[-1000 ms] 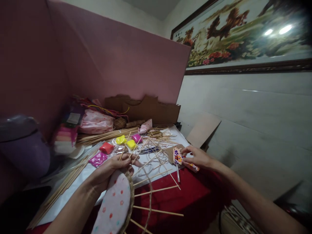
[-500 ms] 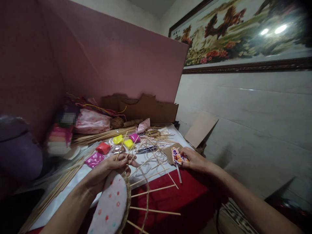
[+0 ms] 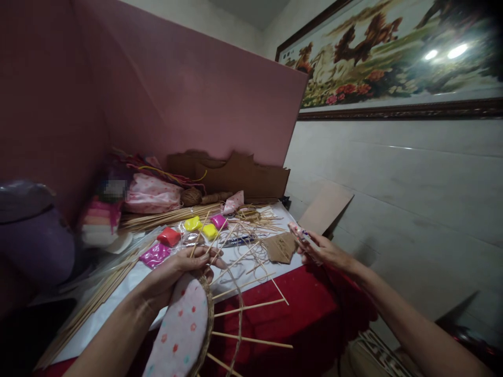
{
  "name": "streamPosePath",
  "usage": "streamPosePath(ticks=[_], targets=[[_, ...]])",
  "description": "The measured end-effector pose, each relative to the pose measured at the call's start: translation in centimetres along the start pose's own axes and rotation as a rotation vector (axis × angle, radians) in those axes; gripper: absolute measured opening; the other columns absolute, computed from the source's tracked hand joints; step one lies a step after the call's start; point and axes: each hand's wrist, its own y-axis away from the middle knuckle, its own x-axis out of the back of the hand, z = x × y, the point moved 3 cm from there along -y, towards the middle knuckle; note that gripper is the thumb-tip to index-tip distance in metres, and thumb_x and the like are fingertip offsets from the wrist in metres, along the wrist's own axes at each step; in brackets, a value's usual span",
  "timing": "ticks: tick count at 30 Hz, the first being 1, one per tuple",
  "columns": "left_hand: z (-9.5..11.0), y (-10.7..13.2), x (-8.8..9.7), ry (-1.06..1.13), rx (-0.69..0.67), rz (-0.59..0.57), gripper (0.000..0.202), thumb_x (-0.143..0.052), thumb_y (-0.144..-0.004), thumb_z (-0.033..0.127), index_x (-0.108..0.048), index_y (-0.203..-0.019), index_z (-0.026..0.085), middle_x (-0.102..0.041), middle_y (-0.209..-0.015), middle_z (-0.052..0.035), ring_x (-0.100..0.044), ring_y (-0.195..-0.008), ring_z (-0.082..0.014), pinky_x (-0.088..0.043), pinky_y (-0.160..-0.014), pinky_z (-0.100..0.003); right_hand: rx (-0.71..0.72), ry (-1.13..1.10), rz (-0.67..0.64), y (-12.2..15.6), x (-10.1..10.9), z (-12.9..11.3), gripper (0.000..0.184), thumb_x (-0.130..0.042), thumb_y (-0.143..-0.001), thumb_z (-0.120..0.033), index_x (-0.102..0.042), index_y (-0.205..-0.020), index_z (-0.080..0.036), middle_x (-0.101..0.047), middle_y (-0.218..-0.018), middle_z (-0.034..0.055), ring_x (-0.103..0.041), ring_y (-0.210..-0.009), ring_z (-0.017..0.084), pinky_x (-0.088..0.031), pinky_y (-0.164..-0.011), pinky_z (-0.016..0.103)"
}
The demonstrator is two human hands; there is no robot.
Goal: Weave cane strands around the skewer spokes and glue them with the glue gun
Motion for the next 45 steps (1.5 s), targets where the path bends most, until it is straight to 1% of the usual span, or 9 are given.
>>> streamPosePath(ticks=[5,9,13,17,23,26,31,38,45], targets=[[-0.3,-0.3,0.1,0.009,-0.012,-0.034,0.014,-0.059,-0.078,0.018,-0.061,-0.09,0.011,-0.063,-0.101,-0.011,-0.056,-0.065,-0.0094,-0.044,-0.054,-0.019,0.009,-0.347,0.039,0.8,0.0,-0.8,0.027,-0.061,-0.073,-0.039,-0.049,-0.068,-0.016,-0.046,-0.061,-0.0027,-0.037,-0.046,0.006,-0.031,-0.043,0.02],[-0.3,-0.3,-0.1,0.05,-0.024,-0.062,0.015,-0.058,-0.078,0.017,-0.062,-0.09,0.009,-0.064,-0.097,-0.0119,-0.057,-0.065,-0.0105,-0.044,-0.056,-0.02,0.02,-0.437,0.014,1.9,-1.9,-3.5,0.026,-0.065,-0.073,-0.036,-0.055,-0.083,-0.014,-0.042,-0.058,-0.0047,-0.033,-0.044,0.004,-0.025,-0.04,0.018],[-0.4,-0.2,-0.3,0.046,-0.016,-0.061,0.018,-0.059,-0.078,0.018,-0.063,-0.094,0.009,-0.064,-0.094,-0.0118,-0.057,-0.065,-0.0104,-0.044,-0.059,-0.021,-0.017,-0.283,-0.099,3.2,-5.4,-7.0,0.034,-0.061,-0.076,-0.045,-0.056,-0.086,-0.013,-0.047,-0.059,-0.0028,-0.036,-0.041,0.004,-0.025,-0.037,0.018],[-0.6,-0.1,-0.1,0.045,-0.037,-0.051,0.014,-0.061,-0.076,0.018,-0.062,-0.088,0.01,-0.065,-0.096,-0.0135,-0.057,-0.064,-0.0109,-0.042,-0.054,-0.021,-0.059,-0.013,-0.279,3.6,-8.8,-9.2,0.044,-0.053,-0.076,-0.057,-0.056,-0.073,-0.013,-0.049,-0.056,-0.0014,-0.037,-0.037,0.005,-0.028,-0.034,0.018],[-0.6,-0.1,-0.2,0.035,-0.044,-0.069,0.015,-0.061,-0.076,0.02,-0.063,-0.086,0.009,-0.064,-0.094,-0.0124,-0.056,-0.061,-0.0093,-0.04,-0.05,-0.019,0.064,0.202,-0.337,2.5,-11.8,-10.9,0.047,-0.046,-0.083,-0.053,-0.051,-0.058,-0.014,-0.046,-0.05,-0.0016,-0.038,-0.04,0.005,-0.028,-0.037,0.018],[-0.7,-0.1,-0.1,0.046,-0.029,-0.047,0.014,-0.063,-0.074,0.019,-0.063,-0.084,0.009,-0.064,-0.09,-0.0105,-0.055,-0.059,-0.0079,-0.04,-0.05,-0.018,0.098,0.3,-0.364,2.1,-12.6,-11.3,0.051,-0.042,-0.085,-0.052,-0.05,-0.053,-0.014,-0.043,-0.045,-0.0022,-0.036,-0.039,0.005,-0.027,-0.038,0.019],[-1.0,-0.2,0.0,0.087,-0.027,-0.042,0.01,-0.066,-0.071,0.019,-0.058,-0.074,0.013,-0.06,-0.068,-0.0024,-0.055,-0.054,-0.0095,-0.039,-0.047,-0.02,0.105,0.334,-0.392,1.7,-13.3,-11.4,0.051,-0.04,-0.087,-0.05,-0.05,-0.052,-0.014,-0.043,-0.046,-0.0018,-0.036,-0.04,0.006,-0.026,-0.04,0.02],[-1.0,-0.2,0.0,0.083,-0.025,-0.041,0.012,-0.066,-0.071,0.02,-0.063,-0.078,0.012,-0.059,-0.069,-0.0028,-0.054,-0.054,-0.0088,-0.039,-0.049,-0.019,0.123,0.328,-0.404,1.7,-13.8,-12.0,0.047,-0.039,-0.087,-0.044,-0.045,-0.05,-0.016,-0.043,-0.047,-0.0015,-0.034,-0.043,0.007,-0.025,-0.042,0.021],[-0.7,-0.1,-0.2,0.033,-0.043,-0.042,0.016,-0.063,-0.073,0.021,-0.066,-0.083,0.01,-0.061,-0.08,-0.007,-0.053,-0.056,-0.0082,-0.039,-0.051,-0.019,0.136,0.381,-0.387,1.6,-13.9,-12.1,0.046,-0.039,-0.087,-0.042,-0.043,-0.049,-0.017,-0.039,-0.044,-0.0029,-0.034,-0.042,0.007,-0.024,-0.043,0.022]])
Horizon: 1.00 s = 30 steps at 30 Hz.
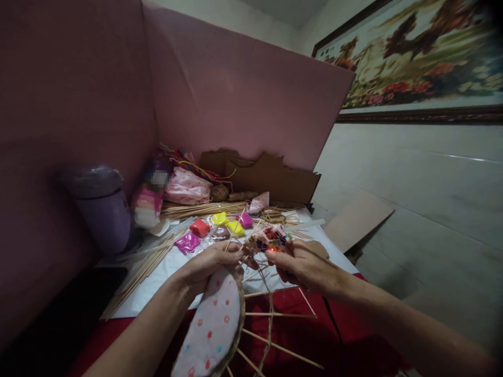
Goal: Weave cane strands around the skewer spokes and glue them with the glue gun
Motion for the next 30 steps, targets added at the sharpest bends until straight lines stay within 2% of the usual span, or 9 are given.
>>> streamPosePath(ticks=[11,19,30], targets=[[0.07,0.08,-0.09,-0.013,-0.012,-0.005,0.017,-0.063,-0.072,0.02,-0.068,-0.083,0.008,-0.062,-0.083,-0.0089,-0.053,-0.058,-0.0091,-0.039,-0.052,-0.02,0.012,0.048,0.032,0.08,0.11,0.05,0.046,-0.037,-0.088,-0.041,-0.042,-0.049,-0.017,-0.041,-0.045,-0.0022,-0.036,-0.043,0.007,-0.025,-0.043,0.022],[0.04,0.05,-0.12,0.008,0.0,-0.013,0.015,-0.065,-0.072,0.022,-0.068,-0.081,0.01,-0.063,-0.08,-0.0073,-0.053,-0.057,-0.0085,-0.038,-0.051,-0.02,0.087,0.106,0.002,0.07,0.09,0.48,0.039,-0.04,-0.086,-0.038,-0.043,-0.053,-0.018,-0.041,-0.047,-0.0024,-0.034,-0.044,0.008,-0.021,-0.042,0.022],[-0.12,0.04,-0.02,0.001,0.011,-0.022,0.018,-0.063,-0.073,0.023,-0.068,-0.084,0.008,-0.064,-0.088,-0.0094,-0.053,-0.057,-0.0082,-0.04,-0.05,-0.019,0.016,0.104,0.072,0.18,0.36,-0.04,0.047,-0.038,-0.087,-0.044,-0.042,-0.048,-0.018,-0.041,-0.042,-0.0028,-0.036,-0.041,0.008,-0.025,-0.043,0.023]])
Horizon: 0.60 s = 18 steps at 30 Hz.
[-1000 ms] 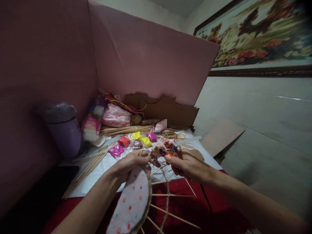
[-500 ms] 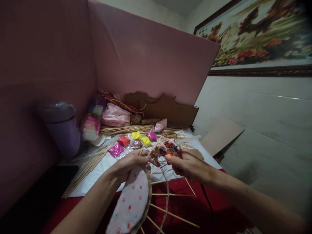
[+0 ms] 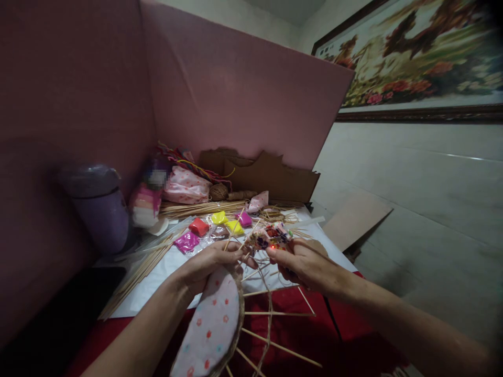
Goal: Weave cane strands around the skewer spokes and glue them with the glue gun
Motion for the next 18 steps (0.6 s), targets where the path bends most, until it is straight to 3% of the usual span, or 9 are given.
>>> streamPosePath(ticks=[13,18], targets=[[0.08,0.01,0.01,0.003,-0.006,-0.005,0.017,-0.064,-0.073,0.023,-0.068,-0.082,0.009,-0.065,-0.086,-0.0099,-0.053,-0.058,-0.0085,-0.039,-0.05,-0.02,0.01,0.026,0.015,-0.11,0.03,-0.1,0.046,-0.037,-0.088,-0.041,-0.041,-0.048,-0.018,-0.042,-0.043,-0.0018,-0.038,-0.045,0.009,-0.026,-0.046,0.024],[0.03,-0.05,0.03,0.015,-0.011,-0.009,0.015,-0.063,-0.074,0.021,-0.068,-0.082,0.009,-0.064,-0.084,-0.0084,-0.053,-0.059,-0.0084,-0.039,-0.053,-0.02,0.084,0.05,-0.01,-0.06,-0.06,0.39,0.039,-0.04,-0.086,-0.038,-0.041,-0.052,-0.019,-0.041,-0.046,-0.0025,-0.035,-0.045,0.009,-0.024,-0.044,0.024]])
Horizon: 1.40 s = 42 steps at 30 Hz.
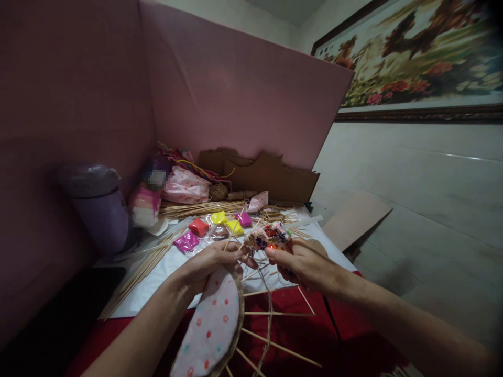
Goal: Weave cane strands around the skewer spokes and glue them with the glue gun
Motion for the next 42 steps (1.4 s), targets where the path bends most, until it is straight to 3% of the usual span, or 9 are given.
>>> streamPosePath(ticks=[21,34,42], targets=[[-0.2,-0.1,0.2,-0.012,0.017,-0.012,0.016,-0.06,-0.076,0.022,-0.065,-0.085,0.01,-0.062,-0.086,-0.0092,-0.053,-0.059,-0.0094,-0.039,-0.049,-0.02,-0.057,0.063,0.033,-0.1,0.1,0.0,0.043,-0.037,-0.086,-0.04,-0.041,-0.05,-0.018,-0.042,-0.043,-0.0026,-0.035,-0.043,0.008,-0.023,-0.045,0.024],[-0.1,0.0,0.2,0.002,0.011,-0.009,0.014,-0.06,-0.076,0.019,-0.064,-0.086,0.009,-0.064,-0.09,-0.0116,-0.054,-0.061,-0.0096,-0.041,-0.052,-0.02,-0.108,-0.091,0.077,-0.2,0.4,-1.3,0.046,-0.041,-0.087,-0.036,-0.042,-0.045,-0.018,-0.043,-0.04,-0.0023,-0.039,-0.04,0.008,-0.029,-0.043,0.023],[0.0,0.0,0.1,-0.02,0.008,-0.007,0.016,-0.06,-0.077,0.022,-0.064,-0.087,0.01,-0.063,-0.091,-0.0105,-0.053,-0.06,-0.0087,-0.04,-0.05,-0.019,-0.112,-0.154,0.049,0.1,0.4,-0.8,0.043,-0.041,-0.086,-0.036,-0.039,-0.047,-0.018,-0.038,-0.04,-0.004,-0.033,-0.039,0.006,-0.024,-0.039,0.021]])
